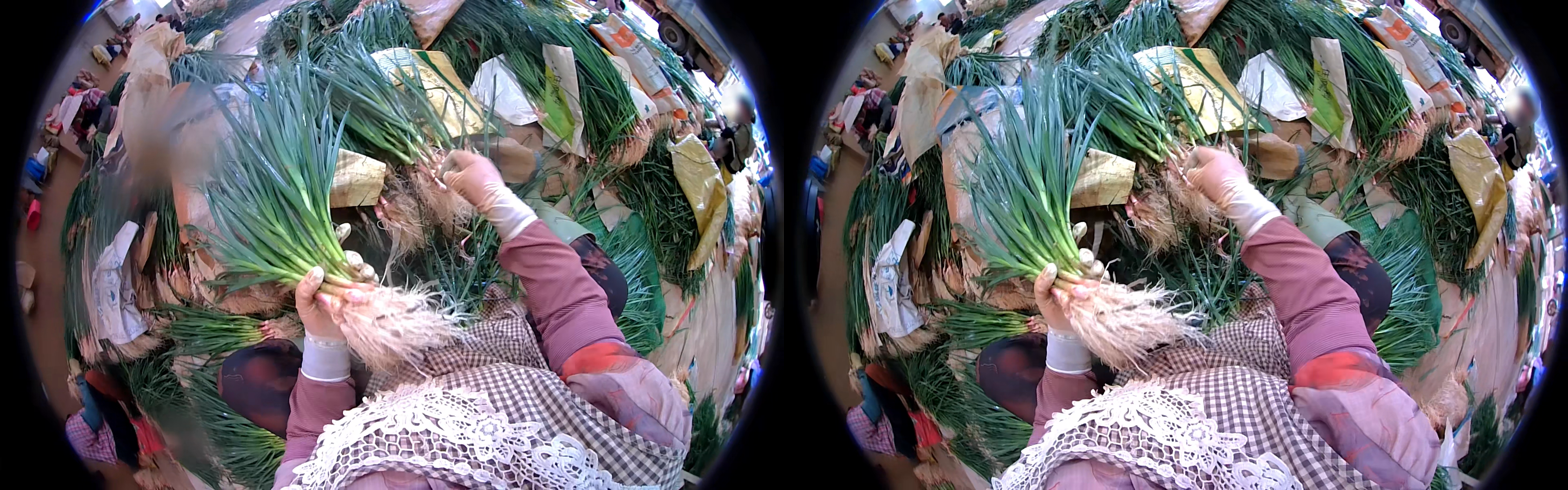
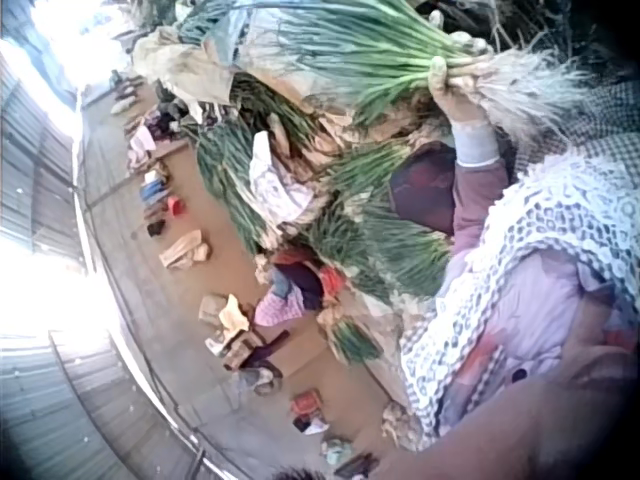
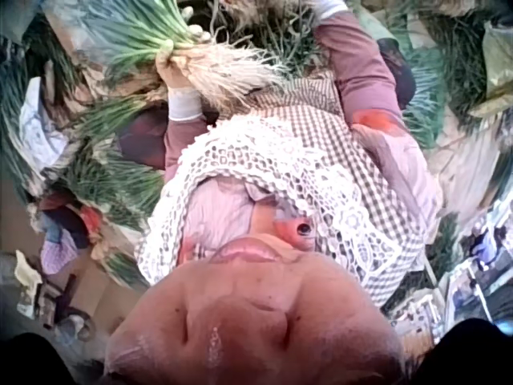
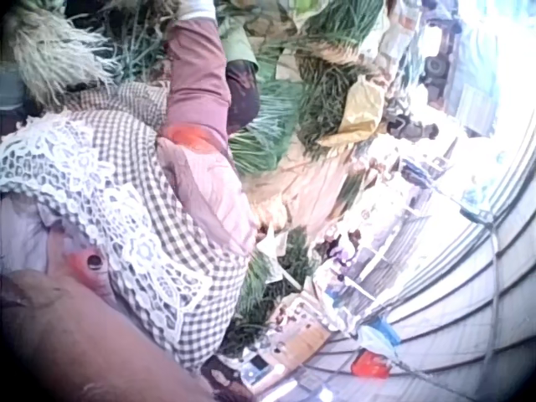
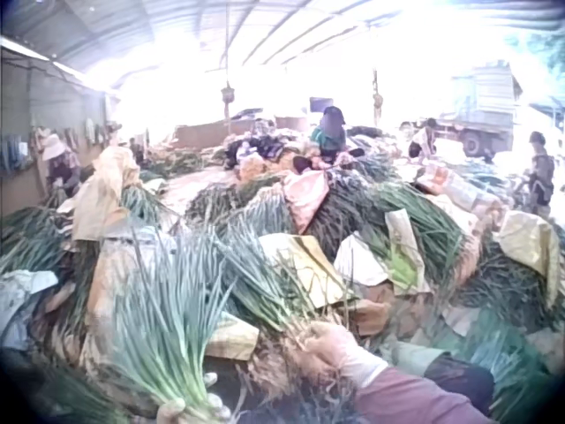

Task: The person cleans green onions by hand, peeling away the outer layers and removing dirt while sitting on the floor of a large facility.

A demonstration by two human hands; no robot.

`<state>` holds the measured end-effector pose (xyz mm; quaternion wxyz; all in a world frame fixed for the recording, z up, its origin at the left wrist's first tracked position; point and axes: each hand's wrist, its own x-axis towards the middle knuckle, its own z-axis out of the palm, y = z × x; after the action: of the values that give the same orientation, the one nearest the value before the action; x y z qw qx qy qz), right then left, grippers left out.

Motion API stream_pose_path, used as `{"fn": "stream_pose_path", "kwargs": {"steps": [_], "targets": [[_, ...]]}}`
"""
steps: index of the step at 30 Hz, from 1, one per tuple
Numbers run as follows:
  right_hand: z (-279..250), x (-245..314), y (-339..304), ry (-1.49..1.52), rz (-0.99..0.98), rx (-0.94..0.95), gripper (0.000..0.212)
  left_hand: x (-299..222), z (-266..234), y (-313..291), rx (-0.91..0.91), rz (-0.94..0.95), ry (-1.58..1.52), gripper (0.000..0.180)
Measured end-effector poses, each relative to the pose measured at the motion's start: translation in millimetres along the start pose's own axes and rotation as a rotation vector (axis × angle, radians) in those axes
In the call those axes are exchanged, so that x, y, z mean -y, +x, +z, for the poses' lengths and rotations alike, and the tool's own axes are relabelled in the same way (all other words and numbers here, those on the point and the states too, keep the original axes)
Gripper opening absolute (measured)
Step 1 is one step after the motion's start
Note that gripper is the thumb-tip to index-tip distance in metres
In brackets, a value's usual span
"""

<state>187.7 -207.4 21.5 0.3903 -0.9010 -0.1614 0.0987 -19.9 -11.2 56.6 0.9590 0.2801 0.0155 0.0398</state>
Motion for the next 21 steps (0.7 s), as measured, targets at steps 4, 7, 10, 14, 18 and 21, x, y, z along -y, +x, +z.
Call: {"fn": "stream_pose_path", "kwargs": {"steps": [4, 7, 10, 14, 18, 21], "targets": [[13, 28, -20, -0.455, -0.194, -0.261, 0.036, 13, -23, 1, -0.196, -0.007, -0.012, 0.051], [37, 14, -11, -0.658, -0.071, -0.095, 0.038, 19, -30, 3, -0.152, -0.058, -0.038, 0.052], [28, 13, -9, -0.343, 0.025, 0.029, 0.033, 10, -14, -1, -0.158, -0.039, -0.065, 0.056], [19, 44, -54, 0.015, 0.000, 0.053, 0.027, 17, -24, 1, -0.136, -0.051, -0.055, 0.055], [48, 42, -92, -0.224, -0.357, 0.000, 0.028, 30, -32, 2, -0.222, -0.082, 0.022, 0.049], [56, 42, -102, -0.163, -0.384, -0.026, 0.024, 32, -36, 1, -0.274, -0.079, 0.006, 0.047]]}}
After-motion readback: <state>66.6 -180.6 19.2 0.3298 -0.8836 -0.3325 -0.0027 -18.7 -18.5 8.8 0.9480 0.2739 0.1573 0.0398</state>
